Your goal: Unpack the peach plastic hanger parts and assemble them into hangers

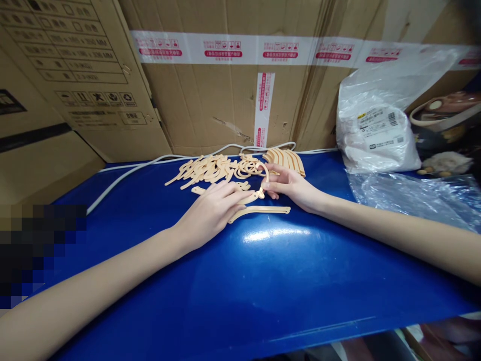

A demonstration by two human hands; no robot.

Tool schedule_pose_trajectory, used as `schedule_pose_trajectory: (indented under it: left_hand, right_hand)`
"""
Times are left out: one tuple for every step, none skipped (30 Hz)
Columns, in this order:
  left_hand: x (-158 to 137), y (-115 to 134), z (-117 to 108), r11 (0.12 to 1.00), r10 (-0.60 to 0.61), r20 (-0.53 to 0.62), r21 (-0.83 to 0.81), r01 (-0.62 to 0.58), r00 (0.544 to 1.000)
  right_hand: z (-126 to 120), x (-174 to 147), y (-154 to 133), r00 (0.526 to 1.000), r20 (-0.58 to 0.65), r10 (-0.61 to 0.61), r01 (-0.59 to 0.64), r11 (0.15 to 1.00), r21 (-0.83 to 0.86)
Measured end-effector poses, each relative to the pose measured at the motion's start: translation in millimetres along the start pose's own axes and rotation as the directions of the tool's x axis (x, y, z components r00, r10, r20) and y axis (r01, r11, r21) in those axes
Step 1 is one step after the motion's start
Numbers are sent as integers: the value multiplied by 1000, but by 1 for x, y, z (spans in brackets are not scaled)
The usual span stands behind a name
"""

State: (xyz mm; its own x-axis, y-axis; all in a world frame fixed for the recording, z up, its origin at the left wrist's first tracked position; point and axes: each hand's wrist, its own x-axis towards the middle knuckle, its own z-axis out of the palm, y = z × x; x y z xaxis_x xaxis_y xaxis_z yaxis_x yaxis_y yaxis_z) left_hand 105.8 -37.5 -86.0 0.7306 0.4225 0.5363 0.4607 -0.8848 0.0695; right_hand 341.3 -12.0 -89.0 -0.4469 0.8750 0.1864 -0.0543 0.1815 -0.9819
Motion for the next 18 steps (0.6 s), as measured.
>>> schedule_pose_trajectory:
  left_hand:
    - [0,0,0,1000,5,-1,-1,-5,1000]
    - [0,0,0,1000,9,-1,-2,-9,1000]
    - [0,0,0,1000,10,0,-1,-10,1000]
    - [-1,0,1,1000,11,2,-1,-11,1000]
    - [-1,-1,1,1000,12,4,-2,-12,1000]
    - [-1,-1,1,1000,12,4,-3,-12,1000]
    - [-1,-1,2,1000,13,4,-4,-13,1000]
    - [-2,-1,2,1000,13,5,-4,-13,1000]
    - [-2,-2,3,1000,14,6,-5,-14,1000]
    - [-2,-2,3,1000,14,6,-5,-14,1000]
    - [-2,-2,3,1000,12,7,-6,-12,1000]
    - [-2,-2,2,1000,9,10,-7,-9,1000]
    - [-2,-2,2,1000,5,15,-7,-5,1000]
    - [-2,-1,2,1000,2,20,-5,-2,1000]
    - [-2,-1,2,1000,-2,28,-3,2,1000]
    - [-2,-1,2,1000,-5,33,0,5,999]
    - [-2,-1,2,1000,-8,38,1,8,999]
    - [-2,-1,2,1000,-10,38,1,10,999]
  right_hand:
    - [0,0,0,1000,4,0,0,1000,-8]
    - [0,-1,0,1000,11,-1,1,1000,-16]
    - [0,-1,1,1000,20,-1,2,1000,-24]
    - [-1,-1,1,1000,27,-1,2,1000,-31]
    - [-1,-1,1,999,34,-2,3,999,-35]
    - [-1,-1,1,999,38,-2,4,999,-39]
    - [-1,-1,2,999,38,-2,4,999,-42]
    - [-1,-1,2,999,37,-1,3,999,-44]
    - [-1,-1,2,999,35,-2,4,999,-45]
    - [-1,-1,2,999,33,-4,6,999,-47]
    - [0,-1,1,1000,31,-5,6,999,-49]
    - [0,-1,1,1000,30,-6,7,998,-54]
    - [0,-2,1,1000,30,-8,9,998,-61]
    - [1,-2,1,999,30,-11,13,998,-67]
    - [1,-2,1,999,31,-14,16,997,-73]
    - [1,-2,1,999,32,-16,19,997,-77]
    - [1,-2,0,999,33,-21,23,997,-80]
    - [1,-2,0,999,33,-24,27,996,-84]
